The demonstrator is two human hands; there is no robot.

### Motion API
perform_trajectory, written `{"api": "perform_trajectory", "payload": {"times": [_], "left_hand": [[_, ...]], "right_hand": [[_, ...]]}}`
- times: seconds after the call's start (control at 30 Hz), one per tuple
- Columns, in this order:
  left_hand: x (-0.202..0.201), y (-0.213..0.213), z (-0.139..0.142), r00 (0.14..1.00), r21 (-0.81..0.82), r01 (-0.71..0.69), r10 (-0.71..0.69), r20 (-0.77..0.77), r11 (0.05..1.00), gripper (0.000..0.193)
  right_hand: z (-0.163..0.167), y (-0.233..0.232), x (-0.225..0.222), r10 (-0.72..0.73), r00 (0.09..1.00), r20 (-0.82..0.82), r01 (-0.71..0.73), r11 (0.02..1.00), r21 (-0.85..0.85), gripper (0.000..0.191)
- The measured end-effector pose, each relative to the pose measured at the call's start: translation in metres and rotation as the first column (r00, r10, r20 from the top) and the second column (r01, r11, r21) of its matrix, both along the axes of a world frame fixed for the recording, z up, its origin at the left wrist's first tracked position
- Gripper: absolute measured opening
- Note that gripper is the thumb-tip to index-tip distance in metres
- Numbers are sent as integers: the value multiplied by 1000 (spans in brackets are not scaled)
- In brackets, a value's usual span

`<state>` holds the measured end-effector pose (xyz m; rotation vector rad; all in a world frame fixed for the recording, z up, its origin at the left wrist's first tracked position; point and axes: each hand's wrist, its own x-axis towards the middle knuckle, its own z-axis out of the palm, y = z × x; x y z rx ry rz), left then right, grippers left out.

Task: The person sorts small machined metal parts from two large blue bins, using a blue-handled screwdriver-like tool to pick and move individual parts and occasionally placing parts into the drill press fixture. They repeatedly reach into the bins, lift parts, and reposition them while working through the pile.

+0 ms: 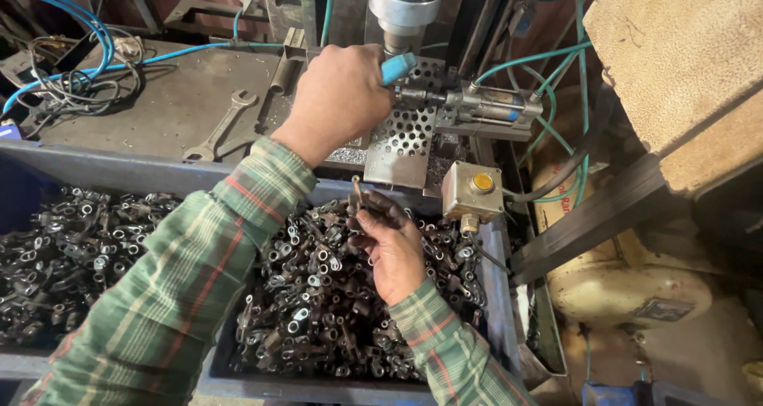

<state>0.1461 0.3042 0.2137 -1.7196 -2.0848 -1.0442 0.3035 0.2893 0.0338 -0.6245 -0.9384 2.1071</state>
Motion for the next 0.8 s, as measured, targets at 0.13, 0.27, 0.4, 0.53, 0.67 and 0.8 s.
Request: {"api": "perform_trajectory", "payload": {"times": [0.13, 0.27, 0.4, 0.53, 0.67, 0.8], "left_hand": [[2, 0, 1, 1000, -15, -7, 7, 21, 1000, 15], [2, -1, 2, 999, -25, -7, 8, 44, 1000, 16], [2, -2, 2, 999, -19, 1, 0, 36, 1000, 16], [3, -2, 3, 998, -63, 12, -8, 61, 998, 17], [3, -2, 3, 998, -43, 11, -8, 65, 999, 16], [1, 0, 0, 1000, 25, 22, -22, 18, 999, 15]], "right_hand": [[0, 3, 0, 0, 1000, -27, -1, 1000, -26, 30], [2, 5, 1, -12, 999, -52, 12, 1000, 3, 28], [6, 8, 4, -45, 997, -61, 45, 999, 5, 28], [14, 11, 6, -119, 993, -23, 120, 991, 65, 26], [26, 13, 12, -176, 984, -28, 178, 972, 156, 22], [41, 19, 19, -237, 971, 1, 230, 944, 238, 20]]}}
